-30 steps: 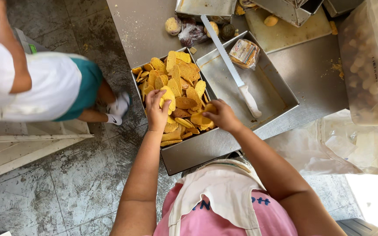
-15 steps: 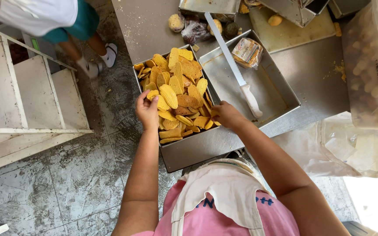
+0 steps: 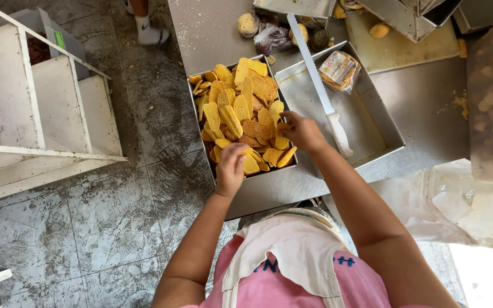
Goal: The person scoops yellow waffle cookies from a metal tray into clear plastic bags using a white scoop. They place the filled bags into a metal container and occasionally adjust the cookies in the tray.
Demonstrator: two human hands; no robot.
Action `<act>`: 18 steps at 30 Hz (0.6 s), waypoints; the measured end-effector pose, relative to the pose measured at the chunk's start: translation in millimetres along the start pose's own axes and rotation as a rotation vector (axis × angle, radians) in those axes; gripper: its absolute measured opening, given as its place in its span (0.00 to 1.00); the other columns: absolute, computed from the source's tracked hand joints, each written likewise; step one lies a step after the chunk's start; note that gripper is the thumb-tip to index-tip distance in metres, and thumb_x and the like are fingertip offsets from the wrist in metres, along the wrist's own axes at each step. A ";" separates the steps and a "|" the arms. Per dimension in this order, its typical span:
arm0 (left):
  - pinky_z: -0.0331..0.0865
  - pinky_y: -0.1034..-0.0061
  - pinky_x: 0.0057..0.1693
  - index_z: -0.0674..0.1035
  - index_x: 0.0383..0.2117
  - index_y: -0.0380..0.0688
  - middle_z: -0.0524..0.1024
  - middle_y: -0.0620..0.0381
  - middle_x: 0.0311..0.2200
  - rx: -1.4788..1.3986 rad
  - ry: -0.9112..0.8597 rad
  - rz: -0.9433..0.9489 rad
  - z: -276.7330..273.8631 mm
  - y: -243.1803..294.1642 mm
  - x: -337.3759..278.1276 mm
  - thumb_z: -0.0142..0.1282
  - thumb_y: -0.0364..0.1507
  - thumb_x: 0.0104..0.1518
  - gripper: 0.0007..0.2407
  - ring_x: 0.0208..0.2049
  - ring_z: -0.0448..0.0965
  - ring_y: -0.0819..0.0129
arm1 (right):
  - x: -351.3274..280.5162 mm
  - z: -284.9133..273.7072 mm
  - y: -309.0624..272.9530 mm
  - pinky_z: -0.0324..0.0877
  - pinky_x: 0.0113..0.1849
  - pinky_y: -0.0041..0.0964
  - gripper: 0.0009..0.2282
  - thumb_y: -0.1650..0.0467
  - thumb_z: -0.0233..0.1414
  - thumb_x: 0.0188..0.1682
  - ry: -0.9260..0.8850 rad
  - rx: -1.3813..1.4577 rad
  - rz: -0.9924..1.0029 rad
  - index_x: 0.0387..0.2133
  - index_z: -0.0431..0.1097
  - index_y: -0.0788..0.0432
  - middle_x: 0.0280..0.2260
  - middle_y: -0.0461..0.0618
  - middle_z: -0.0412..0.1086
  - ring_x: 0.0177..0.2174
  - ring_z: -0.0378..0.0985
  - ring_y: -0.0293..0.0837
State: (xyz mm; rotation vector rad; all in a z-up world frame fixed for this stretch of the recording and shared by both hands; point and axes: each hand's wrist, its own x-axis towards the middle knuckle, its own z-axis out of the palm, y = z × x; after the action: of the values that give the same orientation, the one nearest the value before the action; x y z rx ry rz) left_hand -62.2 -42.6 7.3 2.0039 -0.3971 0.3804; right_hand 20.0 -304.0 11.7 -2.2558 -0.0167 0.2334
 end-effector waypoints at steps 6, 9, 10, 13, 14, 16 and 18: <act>0.68 0.57 0.68 0.77 0.56 0.41 0.69 0.46 0.59 0.249 -0.117 0.124 14.6 -13.1 -18.2 0.48 0.14 0.60 0.18 0.64 0.69 0.50 | -1.1 34.6 13.8 0.70 0.47 0.48 0.09 0.71 0.62 0.46 0.243 -0.117 -0.180 0.40 0.77 0.55 0.43 0.55 0.72 0.44 0.74 0.58; 0.53 0.50 0.76 0.76 0.59 0.48 0.66 0.54 0.66 0.334 -0.119 0.124 16.6 -18.9 -26.4 0.48 0.25 0.69 0.14 0.72 0.62 0.54 | -14.5 37.2 16.0 0.68 0.55 0.49 0.12 0.68 0.58 0.49 0.256 -0.166 -0.174 0.46 0.75 0.50 0.50 0.52 0.71 0.52 0.70 0.57; 0.47 0.48 0.75 0.73 0.61 0.49 0.62 0.52 0.68 0.396 -0.133 0.170 16.4 -19.9 -27.4 0.47 0.31 0.68 0.16 0.72 0.57 0.53 | -20.2 36.0 12.0 0.68 0.59 0.48 0.13 0.66 0.56 0.51 0.249 -0.178 -0.151 0.50 0.74 0.48 0.54 0.51 0.70 0.56 0.69 0.57; 0.31 0.43 0.72 0.66 0.67 0.55 0.50 0.49 0.72 0.614 -0.202 0.234 17.8 -21.4 -27.4 0.43 0.46 0.66 0.24 0.73 0.43 0.52 | -34.0 32.8 -9.8 0.47 0.61 0.62 0.31 0.54 0.51 0.54 0.097 -0.324 -0.223 0.67 0.54 0.52 0.68 0.63 0.48 0.65 0.46 0.65; 0.28 0.42 0.71 0.64 0.69 0.57 0.47 0.50 0.73 0.707 -0.245 0.205 20.4 -22.5 -25.1 0.40 0.49 0.66 0.26 0.74 0.41 0.52 | -39.0 33.4 -18.0 0.43 0.62 0.62 0.33 0.52 0.49 0.53 0.035 -0.343 -0.225 0.69 0.49 0.49 0.69 0.60 0.43 0.66 0.40 0.63; 0.27 0.43 0.72 0.61 0.71 0.59 0.45 0.51 0.74 0.806 -0.302 0.132 22.8 -23.1 -20.0 0.38 0.50 0.66 0.27 0.75 0.39 0.52 | -42.7 35.0 -33.7 0.35 0.64 0.62 0.37 0.48 0.44 0.51 -0.086 -0.382 -0.231 0.71 0.40 0.43 0.72 0.54 0.32 0.69 0.28 0.60; 0.28 0.44 0.74 0.60 0.71 0.61 0.45 0.52 0.75 0.815 -0.336 0.039 22.6 -20.6 -17.1 0.37 0.49 0.67 0.26 0.76 0.40 0.51 | -32.6 37.7 -46.9 0.34 0.63 0.64 0.34 0.49 0.44 0.52 -0.130 -0.505 -0.215 0.71 0.42 0.40 0.72 0.49 0.34 0.69 0.28 0.60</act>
State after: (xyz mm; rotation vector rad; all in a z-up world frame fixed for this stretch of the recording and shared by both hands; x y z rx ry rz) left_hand -66.4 -52.0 -26.1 2.8780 -0.5469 0.2421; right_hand -15.4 -248.1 29.3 -2.7085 -0.4278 0.2832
